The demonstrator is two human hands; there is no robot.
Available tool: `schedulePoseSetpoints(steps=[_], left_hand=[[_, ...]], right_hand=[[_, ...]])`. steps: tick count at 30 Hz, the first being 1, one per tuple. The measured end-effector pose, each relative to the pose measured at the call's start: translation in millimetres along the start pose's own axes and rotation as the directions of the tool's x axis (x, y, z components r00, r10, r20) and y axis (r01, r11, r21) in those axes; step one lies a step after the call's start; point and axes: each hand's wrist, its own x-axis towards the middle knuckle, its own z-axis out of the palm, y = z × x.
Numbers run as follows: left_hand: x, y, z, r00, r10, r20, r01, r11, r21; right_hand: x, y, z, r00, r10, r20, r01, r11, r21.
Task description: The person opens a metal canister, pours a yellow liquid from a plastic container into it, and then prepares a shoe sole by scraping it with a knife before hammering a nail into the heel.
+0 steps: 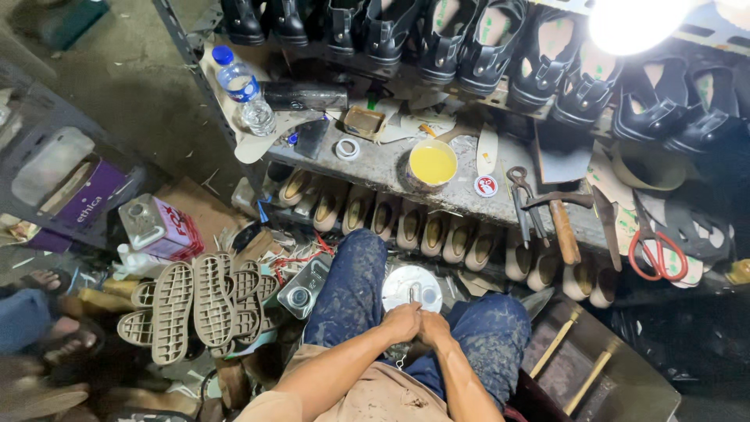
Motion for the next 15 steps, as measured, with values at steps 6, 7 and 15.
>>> schedulePoseSetpoints(steps=[6,7,15], left_hand=[[-0.8,2.4,-3.2,1.0,-0.018,0.013,0.018,1.0,-0.014],[-2.7,4.3,-2.3,0.999,-0.054,0.009,0.054,0.998,-0.017],[-6.4,8.0,-1.6,0.998,-0.061,-0.004,0.061,0.998,-0.017]], right_hand=[[3.3,1.0,1.4,0.999,-0.02,0.027,0.022,0.997,-0.069],[1.7,1.0,2.3,1.0,-0.012,0.025,0.015,0.995,-0.098],[6.0,6.9,8.8,1.0,-0.01,0.017,0.013,0.988,-0.153]])
